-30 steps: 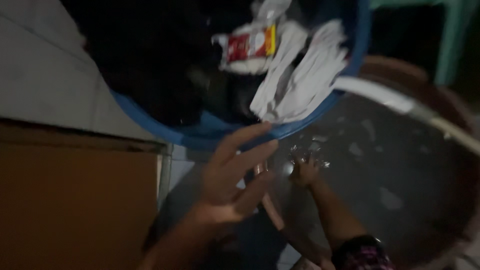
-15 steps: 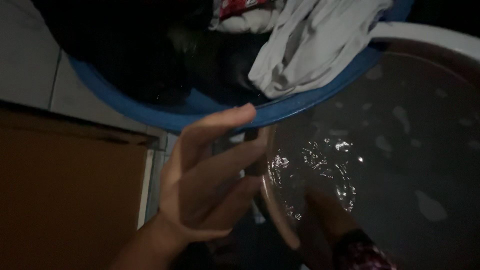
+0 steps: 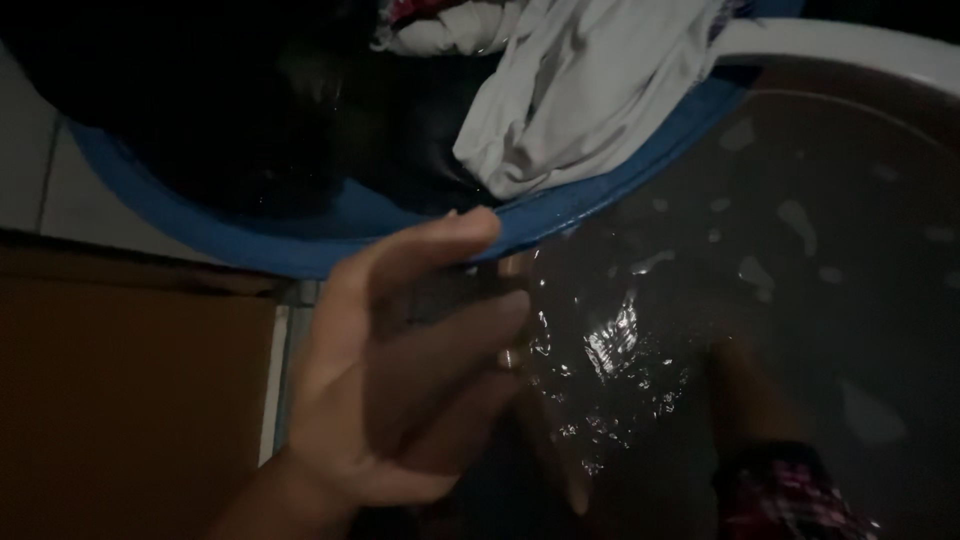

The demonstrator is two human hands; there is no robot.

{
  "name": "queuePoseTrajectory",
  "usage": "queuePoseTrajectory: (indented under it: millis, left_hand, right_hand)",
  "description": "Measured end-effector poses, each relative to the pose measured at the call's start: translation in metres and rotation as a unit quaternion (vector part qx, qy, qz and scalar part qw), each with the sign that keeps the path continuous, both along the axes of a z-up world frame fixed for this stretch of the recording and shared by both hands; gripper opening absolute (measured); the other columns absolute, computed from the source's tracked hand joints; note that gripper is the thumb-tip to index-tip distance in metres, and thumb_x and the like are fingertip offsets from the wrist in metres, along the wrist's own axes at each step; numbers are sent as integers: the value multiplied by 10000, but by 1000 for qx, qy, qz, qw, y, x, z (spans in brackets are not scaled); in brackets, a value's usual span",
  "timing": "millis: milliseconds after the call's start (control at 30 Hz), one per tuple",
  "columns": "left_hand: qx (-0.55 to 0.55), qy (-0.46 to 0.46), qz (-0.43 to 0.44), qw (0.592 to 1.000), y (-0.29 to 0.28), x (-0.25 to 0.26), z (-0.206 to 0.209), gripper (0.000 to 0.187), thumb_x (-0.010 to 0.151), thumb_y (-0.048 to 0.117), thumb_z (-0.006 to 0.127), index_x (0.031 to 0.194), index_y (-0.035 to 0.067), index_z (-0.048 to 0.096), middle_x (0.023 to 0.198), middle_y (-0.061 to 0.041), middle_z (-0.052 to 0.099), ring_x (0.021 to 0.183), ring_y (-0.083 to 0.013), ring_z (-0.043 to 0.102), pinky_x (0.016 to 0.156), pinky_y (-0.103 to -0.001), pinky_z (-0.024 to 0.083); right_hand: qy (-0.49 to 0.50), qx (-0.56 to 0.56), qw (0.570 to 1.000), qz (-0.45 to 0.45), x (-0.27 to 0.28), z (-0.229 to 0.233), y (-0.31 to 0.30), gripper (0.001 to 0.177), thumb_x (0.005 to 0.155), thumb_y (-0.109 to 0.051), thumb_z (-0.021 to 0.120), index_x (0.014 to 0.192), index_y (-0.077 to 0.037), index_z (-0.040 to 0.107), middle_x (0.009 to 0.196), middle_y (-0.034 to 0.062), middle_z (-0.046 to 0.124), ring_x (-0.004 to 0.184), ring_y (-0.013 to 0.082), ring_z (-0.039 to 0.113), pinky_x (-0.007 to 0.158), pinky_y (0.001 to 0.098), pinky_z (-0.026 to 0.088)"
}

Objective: The person cuts open a detergent packet with scissors, pours the contents into a basin of water, and then scrubs and wrings out a black garment by hand.

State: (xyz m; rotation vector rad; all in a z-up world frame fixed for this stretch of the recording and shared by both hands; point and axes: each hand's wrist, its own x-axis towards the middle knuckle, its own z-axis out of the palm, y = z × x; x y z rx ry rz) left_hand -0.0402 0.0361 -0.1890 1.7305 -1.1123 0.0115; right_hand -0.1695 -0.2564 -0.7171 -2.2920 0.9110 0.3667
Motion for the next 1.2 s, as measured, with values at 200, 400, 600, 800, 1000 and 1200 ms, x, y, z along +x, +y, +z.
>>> queuePoseTrajectory:
  millis: [200, 400, 600, 800, 1000, 1200]
  left_hand:
    - [2, 3, -10, 1000, -5, 6, -9, 301, 936, 97, 750, 1207, -10, 678, 1435, -262, 491, 1424, -372, 544, 1210, -437, 518]
    - [6, -25, 3, 1000, -1, 9, -17, 278, 939, 93, 735, 1193, -11, 689, 1419, -271, 513, 1388, -371, 575, 1158, -431, 537]
    - [6, -24, 20, 1000, 5, 17, -18, 281, 956, 118, 726, 1214, 12, 688, 1430, -268, 523, 1367, -338, 606, 1113, -391, 563]
    - [-10, -4, 20, 1000, 0, 22, -22, 257, 908, 72, 733, 1158, 20, 707, 1388, -296, 543, 1202, -300, 686, 987, -355, 654]
    - [-15, -41, 15, 999, -2, 16, -9, 286, 901, 45, 747, 1178, 14, 683, 1407, -265, 524, 1321, -362, 628, 1047, -387, 627]
    - [-23, -56, -14, 998, -3, 18, -7, 330, 881, 44, 760, 1191, -7, 658, 1406, -264, 494, 1342, -370, 603, 1124, -404, 586]
  right_hand:
    - [16, -10, 997, -70, 9, -7, -45, 738, 846, -314, 690, 1524, -300, 398, 1406, 148, 447, 1153, 345, 424, 899, 468, 422]
    - [47, -10, 994, -96, 28, -23, -67, 700, 863, -277, 667, 1516, -304, 415, 1378, 146, 468, 1101, 327, 449, 859, 453, 443]
    - [69, -7, 991, -114, 47, -40, -79, 666, 879, -241, 643, 1508, -307, 431, 1350, 145, 489, 1049, 310, 474, 820, 437, 464]
    - [50, 20, 990, -128, 44, -37, -69, 637, 896, -204, 619, 1500, -310, 447, 1322, 144, 510, 997, 292, 498, 780, 422, 485]
    - [-22, 105, 983, -147, 58, -7, -31, 612, 912, -168, 595, 1492, -313, 463, 1295, 142, 531, 946, 275, 523, 740, 407, 506]
    - [-33, 189, 963, -191, 30, 50, -23, 593, 928, -132, 571, 1484, -317, 480, 1267, 141, 552, 894, 257, 547, 701, 392, 526]
